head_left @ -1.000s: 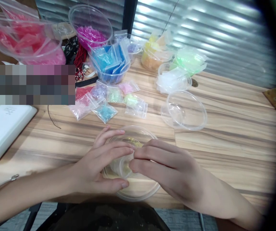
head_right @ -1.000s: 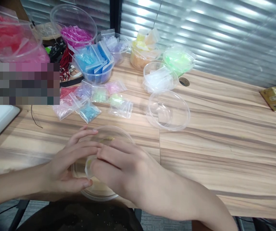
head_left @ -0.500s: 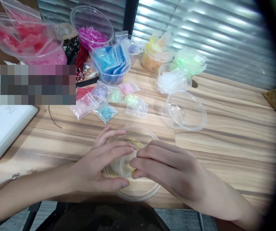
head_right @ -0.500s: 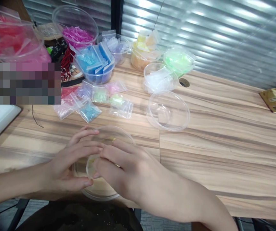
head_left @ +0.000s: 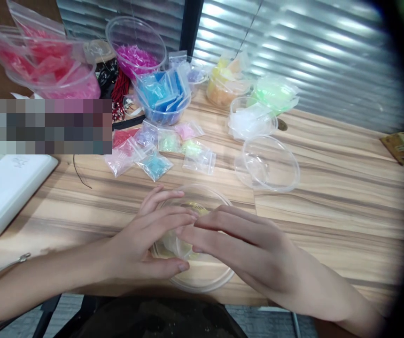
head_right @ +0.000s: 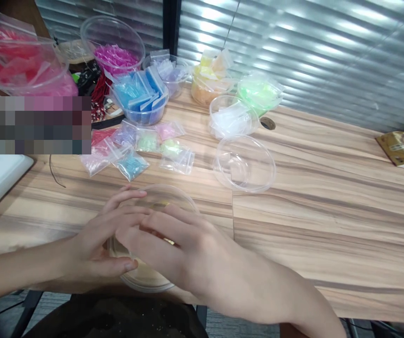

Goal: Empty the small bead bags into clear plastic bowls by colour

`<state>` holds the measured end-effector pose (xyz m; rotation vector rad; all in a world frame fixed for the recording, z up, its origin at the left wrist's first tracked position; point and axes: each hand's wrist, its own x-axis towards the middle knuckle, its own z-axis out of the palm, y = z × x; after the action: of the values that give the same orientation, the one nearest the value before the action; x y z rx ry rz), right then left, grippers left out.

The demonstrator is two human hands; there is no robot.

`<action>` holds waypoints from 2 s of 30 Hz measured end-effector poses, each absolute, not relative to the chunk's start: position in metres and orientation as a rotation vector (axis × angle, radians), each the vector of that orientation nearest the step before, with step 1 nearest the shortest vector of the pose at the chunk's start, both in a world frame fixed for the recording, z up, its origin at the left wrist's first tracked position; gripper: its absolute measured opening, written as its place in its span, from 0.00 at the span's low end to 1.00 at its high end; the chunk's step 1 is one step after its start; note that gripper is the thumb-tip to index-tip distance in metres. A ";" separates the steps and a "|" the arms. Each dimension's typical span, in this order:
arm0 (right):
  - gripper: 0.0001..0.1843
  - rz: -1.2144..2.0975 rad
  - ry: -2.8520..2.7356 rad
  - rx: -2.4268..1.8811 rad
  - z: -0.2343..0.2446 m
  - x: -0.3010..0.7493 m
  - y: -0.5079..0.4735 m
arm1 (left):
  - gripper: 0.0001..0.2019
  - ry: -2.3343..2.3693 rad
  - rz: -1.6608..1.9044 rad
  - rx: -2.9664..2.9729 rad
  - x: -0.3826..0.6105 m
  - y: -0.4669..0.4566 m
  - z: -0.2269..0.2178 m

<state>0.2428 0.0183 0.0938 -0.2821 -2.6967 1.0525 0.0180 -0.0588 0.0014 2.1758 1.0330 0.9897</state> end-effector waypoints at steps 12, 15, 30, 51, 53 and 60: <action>0.15 1.176 -2.586 -0.203 0.088 0.237 0.019 | 0.28 1.004 0.975 2.144 0.018 -0.058 0.001; 0.16 1.152 -2.578 -0.226 0.087 0.238 0.018 | 0.29 0.987 1.024 2.160 0.019 -0.058 0.001; 0.17 1.200 -2.533 -0.197 0.086 0.236 0.021 | 0.31 0.996 1.035 2.143 0.017 -0.058 0.000; 0.14 1.307 -2.491 -0.361 0.085 0.238 0.021 | 0.30 1.020 0.981 2.152 0.017 -0.059 0.000; 0.15 1.328 -2.469 -0.350 0.085 0.238 0.020 | 0.30 1.019 0.983 2.150 0.017 -0.059 0.001; 0.16 1.411 -2.430 -0.314 0.083 0.236 0.020 | 0.29 1.028 0.977 2.144 0.017 -0.058 0.002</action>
<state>0.2361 0.0197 0.0830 -0.3141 -2.4304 1.4105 0.0174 -0.0583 0.0021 2.1445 1.0276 0.9772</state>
